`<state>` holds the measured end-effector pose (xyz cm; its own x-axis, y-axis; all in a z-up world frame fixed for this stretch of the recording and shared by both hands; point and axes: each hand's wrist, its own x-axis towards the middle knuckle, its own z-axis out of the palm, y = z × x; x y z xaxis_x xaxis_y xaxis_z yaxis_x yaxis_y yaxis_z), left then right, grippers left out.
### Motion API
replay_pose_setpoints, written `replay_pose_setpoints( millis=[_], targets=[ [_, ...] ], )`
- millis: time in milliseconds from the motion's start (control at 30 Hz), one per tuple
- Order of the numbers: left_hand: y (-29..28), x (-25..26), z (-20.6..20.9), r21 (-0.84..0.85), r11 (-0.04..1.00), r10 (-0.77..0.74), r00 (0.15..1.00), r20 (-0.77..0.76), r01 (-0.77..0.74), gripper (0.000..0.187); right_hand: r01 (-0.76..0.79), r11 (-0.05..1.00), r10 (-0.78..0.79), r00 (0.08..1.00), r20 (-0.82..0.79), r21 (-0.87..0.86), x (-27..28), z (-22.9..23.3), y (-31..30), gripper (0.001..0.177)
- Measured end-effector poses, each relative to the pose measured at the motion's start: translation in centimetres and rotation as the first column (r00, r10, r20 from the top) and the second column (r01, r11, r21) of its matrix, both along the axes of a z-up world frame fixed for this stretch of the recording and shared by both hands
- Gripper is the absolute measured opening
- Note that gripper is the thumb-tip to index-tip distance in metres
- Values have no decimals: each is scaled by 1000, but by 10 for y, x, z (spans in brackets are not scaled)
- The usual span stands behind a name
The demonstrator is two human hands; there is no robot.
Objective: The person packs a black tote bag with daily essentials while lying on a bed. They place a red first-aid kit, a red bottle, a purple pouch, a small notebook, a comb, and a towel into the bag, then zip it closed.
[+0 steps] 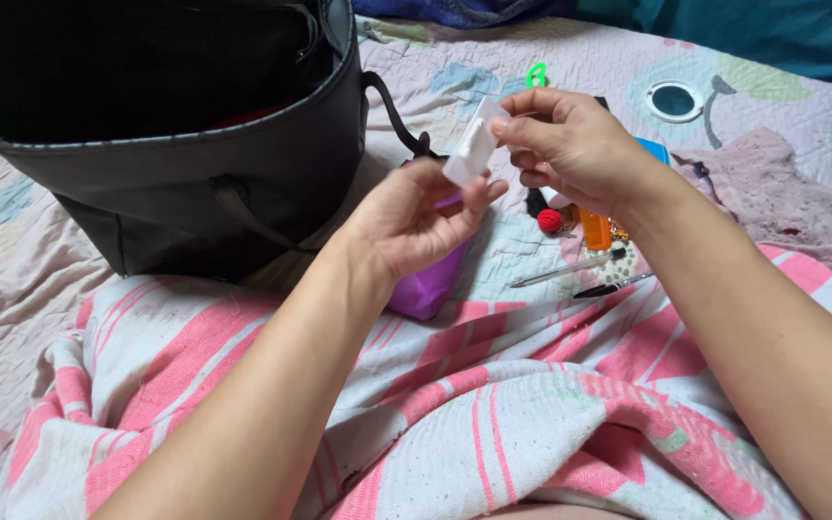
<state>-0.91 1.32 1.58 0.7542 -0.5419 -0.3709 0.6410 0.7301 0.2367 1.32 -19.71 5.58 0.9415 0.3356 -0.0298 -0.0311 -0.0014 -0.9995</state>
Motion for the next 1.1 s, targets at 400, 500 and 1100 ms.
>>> replay_pose_setpoints(
  millis=[400,500,1100],
  targets=[
    [58,-9,61,676,598,-119,785,607,-432,30,-129,982,110,985,133,141,26,34,71,21],
    [87,-7,84,727,367,-198,715,671,-581,31,-86,985,56,980,191,148,52,53,110,20],
    [172,10,97,369,-527,-469,625,624,-765,18,-163,786,532,668,520,-596,74,115,164,33]
  ],
)
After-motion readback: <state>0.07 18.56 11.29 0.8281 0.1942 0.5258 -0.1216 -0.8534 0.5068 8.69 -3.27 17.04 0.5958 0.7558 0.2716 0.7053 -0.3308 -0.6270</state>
